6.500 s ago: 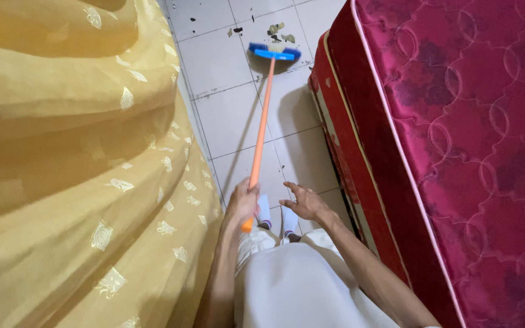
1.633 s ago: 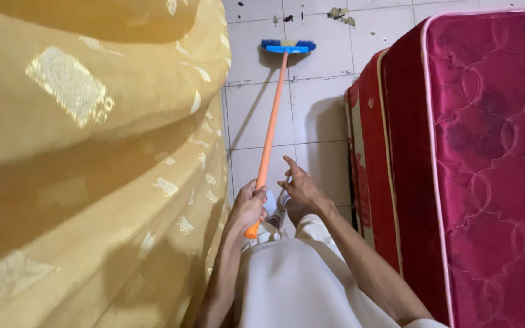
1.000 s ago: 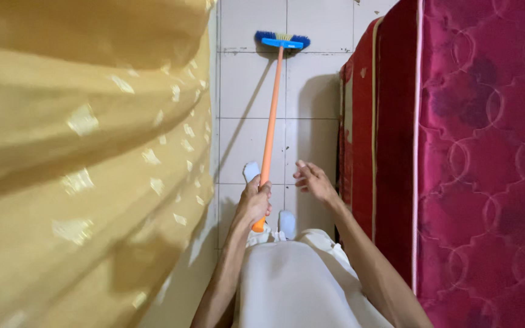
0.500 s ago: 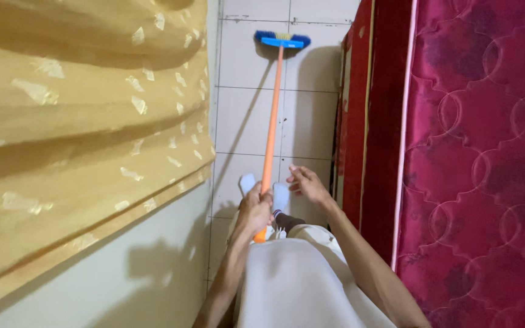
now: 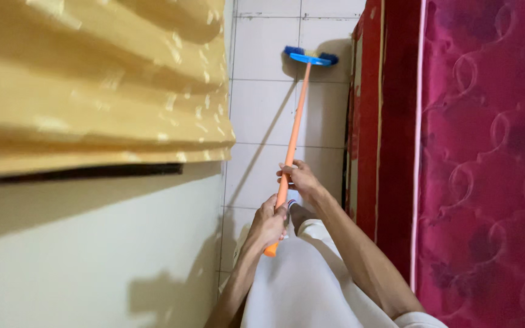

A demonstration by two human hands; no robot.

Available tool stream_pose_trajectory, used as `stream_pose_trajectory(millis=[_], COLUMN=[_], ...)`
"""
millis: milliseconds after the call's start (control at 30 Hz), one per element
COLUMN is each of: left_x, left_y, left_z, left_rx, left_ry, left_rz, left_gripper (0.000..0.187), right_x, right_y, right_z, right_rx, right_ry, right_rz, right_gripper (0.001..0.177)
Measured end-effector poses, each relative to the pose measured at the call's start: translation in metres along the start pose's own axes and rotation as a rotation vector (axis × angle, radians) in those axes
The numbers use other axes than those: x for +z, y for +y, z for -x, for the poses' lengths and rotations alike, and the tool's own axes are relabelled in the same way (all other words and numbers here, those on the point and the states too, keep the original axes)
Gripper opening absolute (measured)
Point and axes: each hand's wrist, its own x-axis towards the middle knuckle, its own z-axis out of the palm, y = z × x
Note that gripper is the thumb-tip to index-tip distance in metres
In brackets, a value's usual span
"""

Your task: The person sweeps debris across a tiled floor using a broom.

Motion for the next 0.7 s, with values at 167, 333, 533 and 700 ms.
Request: stream_pose_trajectory(millis=[167, 333, 533, 700], left_x=[-0.022, -0.036, -0.055, -0.067], left_y=[-0.055, -0.121, -0.179, -0.224], left_z=[0.048, 0.102, 0.167, 0.203], left_rx=[-0.007, 0.009, 0.012, 0.049], left_ry=[-0.009, -0.017, -0.004, -0.064], left_rz=[-0.033, -0.009, 0.033, 0.223], left_gripper=[0.029, 0.032, 0.038, 0.038], right_x=[0.024, 0.059, 0.095, 0.116], right_y=[0.064, 0.118, 0.164, 0.186], right_z=[0.025, 0.079, 0.147, 0.181], right_rx=[-0.061, -0.119, -0.132, -0.148], right_ry=[0.041, 0.053, 0.024, -0.032], right_rz=[0.047, 0.11, 0.156, 0.22], right_gripper=[0.058, 0.06, 0.068, 0.072])
